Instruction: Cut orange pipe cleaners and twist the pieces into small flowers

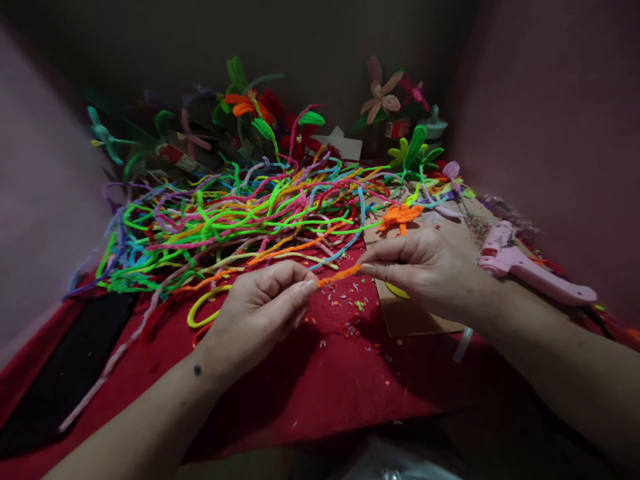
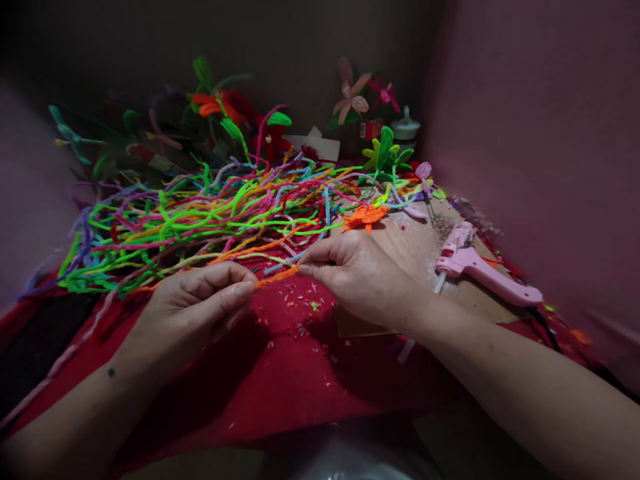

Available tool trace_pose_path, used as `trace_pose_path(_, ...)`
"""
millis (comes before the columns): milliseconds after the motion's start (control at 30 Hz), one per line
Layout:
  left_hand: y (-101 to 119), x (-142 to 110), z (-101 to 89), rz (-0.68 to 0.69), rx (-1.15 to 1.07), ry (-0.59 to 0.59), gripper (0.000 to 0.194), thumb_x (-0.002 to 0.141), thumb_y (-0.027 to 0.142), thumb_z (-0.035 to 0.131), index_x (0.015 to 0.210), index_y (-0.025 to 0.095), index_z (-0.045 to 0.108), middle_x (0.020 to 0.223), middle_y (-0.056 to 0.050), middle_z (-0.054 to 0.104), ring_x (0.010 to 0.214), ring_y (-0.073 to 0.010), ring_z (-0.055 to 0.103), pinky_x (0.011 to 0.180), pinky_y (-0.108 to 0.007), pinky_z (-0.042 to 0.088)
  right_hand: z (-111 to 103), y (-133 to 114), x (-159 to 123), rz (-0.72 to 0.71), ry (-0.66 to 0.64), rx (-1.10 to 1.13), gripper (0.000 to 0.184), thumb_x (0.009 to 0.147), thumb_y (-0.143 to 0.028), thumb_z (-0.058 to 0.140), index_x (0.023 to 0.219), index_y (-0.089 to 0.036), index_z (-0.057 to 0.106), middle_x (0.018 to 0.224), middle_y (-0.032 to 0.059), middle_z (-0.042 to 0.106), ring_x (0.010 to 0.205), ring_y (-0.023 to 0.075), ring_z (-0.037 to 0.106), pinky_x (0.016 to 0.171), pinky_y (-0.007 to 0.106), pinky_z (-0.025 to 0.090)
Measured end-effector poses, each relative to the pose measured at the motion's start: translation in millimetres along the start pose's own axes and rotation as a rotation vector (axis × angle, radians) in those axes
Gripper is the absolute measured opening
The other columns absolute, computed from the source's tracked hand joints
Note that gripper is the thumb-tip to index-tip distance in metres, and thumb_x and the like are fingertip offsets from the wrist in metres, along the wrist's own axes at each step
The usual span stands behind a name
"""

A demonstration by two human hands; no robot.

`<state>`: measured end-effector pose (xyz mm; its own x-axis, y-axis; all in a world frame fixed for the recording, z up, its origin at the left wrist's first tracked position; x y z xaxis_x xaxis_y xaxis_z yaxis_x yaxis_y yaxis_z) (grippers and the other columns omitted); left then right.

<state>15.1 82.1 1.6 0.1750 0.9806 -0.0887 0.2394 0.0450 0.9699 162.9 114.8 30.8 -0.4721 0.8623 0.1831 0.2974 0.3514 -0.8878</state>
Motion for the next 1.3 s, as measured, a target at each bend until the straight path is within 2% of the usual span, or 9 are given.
trace_pose_path(233, -8, -1, 3.4, -0.079, -0.088, -0.082, 0.023, 0.081, 0.034, 0.059, 0.068, 0.017, 0.053, 0.048, 0.005, 0.044, 0.039, -0.0043, 0.032, 0.037, -0.018, 0.022, -3, -6, -4, -0.056, 0.012, -0.093, 0.016, 0.077, -0.019, 0.06, 0.066, -0.022, 0.071, 0.061, -0.0003, 0.062, 0.059, 0.0127, 0.053, 0.055, 0.025, 0.04)
trace_pose_path(300, -11, 0, -0.6, -0.104, -0.152, -0.095, 0.021, 0.08, 0.033, 0.06, 0.068, 0.016, 0.053, 0.048, 0.005, 0.044, 0.04, -0.0042, 0.032, 0.037, -0.018, 0.021, -19, -9, -4, -0.073, 0.093, -0.126, 0.014, 0.076, -0.018, 0.062, 0.066, -0.022, 0.071, 0.06, -0.0004, 0.062, 0.058, 0.0125, 0.053, 0.055, 0.026, 0.04)
trace_pose_path(400, -15, 5, -13.3, -0.124, -0.252, -0.049, 0.018, 0.079, 0.029, 0.061, 0.069, 0.016, 0.053, 0.045, 0.006, 0.042, 0.039, -0.0034, 0.032, 0.037, -0.016, 0.017, -54, -10, -6, -0.043, 0.295, -0.097, 0.011, 0.076, -0.023, 0.065, 0.068, -0.023, 0.072, 0.062, 0.0012, 0.063, 0.061, 0.0139, 0.055, 0.054, 0.027, 0.04)
trace_pose_path(467, -14, 9, -18.9, -0.114, -0.295, -0.011, 0.016, 0.08, 0.027, 0.061, 0.071, 0.017, 0.052, 0.045, 0.006, 0.045, 0.038, -0.0025, 0.033, 0.037, -0.014, 0.019, -61, -9, -4, -0.026, 0.317, -0.058, 0.01, 0.075, -0.029, 0.067, 0.068, -0.023, 0.073, 0.064, 0.0025, 0.064, 0.064, 0.016, 0.057, 0.053, 0.027, 0.041)
trace_pose_path(600, -8, 14, -9.2, -0.041, -0.34, -0.057, 0.012, 0.084, 0.024, 0.055, 0.076, 0.017, 0.05, 0.056, 0.002, 0.06, 0.042, -0.0056, 0.048, 0.046, -0.017, 0.038, -38, -8, 1, -0.051, 0.19, -0.05, 0.011, 0.076, -0.031, 0.066, 0.073, -0.023, 0.073, 0.071, 0.0026, 0.068, 0.068, 0.0175, 0.06, 0.062, 0.03, 0.046)
trace_pose_path(767, -7, 9, 4.1, -0.007, -0.344, -0.115, 0.005, 0.085, 0.019, 0.053, 0.082, 0.018, 0.049, 0.072, -0.003, 0.07, 0.053, -0.0091, 0.058, 0.057, -0.022, 0.045, -22, -1, -2, -0.056, 0.153, -0.068, 0.011, 0.079, -0.025, 0.063, 0.075, -0.022, 0.073, 0.071, 0.0008, 0.068, 0.067, 0.0164, 0.06, 0.065, 0.028, 0.045)
trace_pose_path(1067, -6, 8, 7.9, -0.007, -0.364, -0.119, 0.005, 0.085, 0.021, 0.054, 0.084, 0.019, 0.049, 0.076, -0.004, 0.071, 0.046, -0.0058, 0.048, 0.053, -0.021, 0.04, -10, 6, -5, -0.017, 0.098, -0.039, 0.015, 0.081, -0.027, 0.059, 0.077, -0.022, 0.072, 0.073, 0.0012, 0.068, 0.065, 0.0143, 0.057, 0.062, 0.027, 0.042)
trace_pose_path(1300, -7, 8, 9.2, -0.005, -0.266, -0.162, 0.014, 0.088, 0.022, 0.049, 0.102, 0.02, 0.05, 0.067, -0.001, 0.067, 0.044, -0.0049, 0.048, 0.047, -0.016, 0.035, -8, 8, -5, -0.008, 0.09, -0.067, 0.017, 0.083, -0.025, 0.057, 0.076, -0.019, 0.071, 0.069, 0.0004, 0.066, 0.063, 0.0126, 0.055, 0.06, 0.025, 0.041)
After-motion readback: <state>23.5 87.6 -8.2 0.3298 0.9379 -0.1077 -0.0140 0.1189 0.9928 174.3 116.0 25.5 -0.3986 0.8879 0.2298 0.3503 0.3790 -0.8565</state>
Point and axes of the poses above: each hand's wrist, its own x-axis towards the middle knuckle, its own z-axis out of the palm, y = z × x, the point moved 9 cm from there along x, towards the middle knuckle
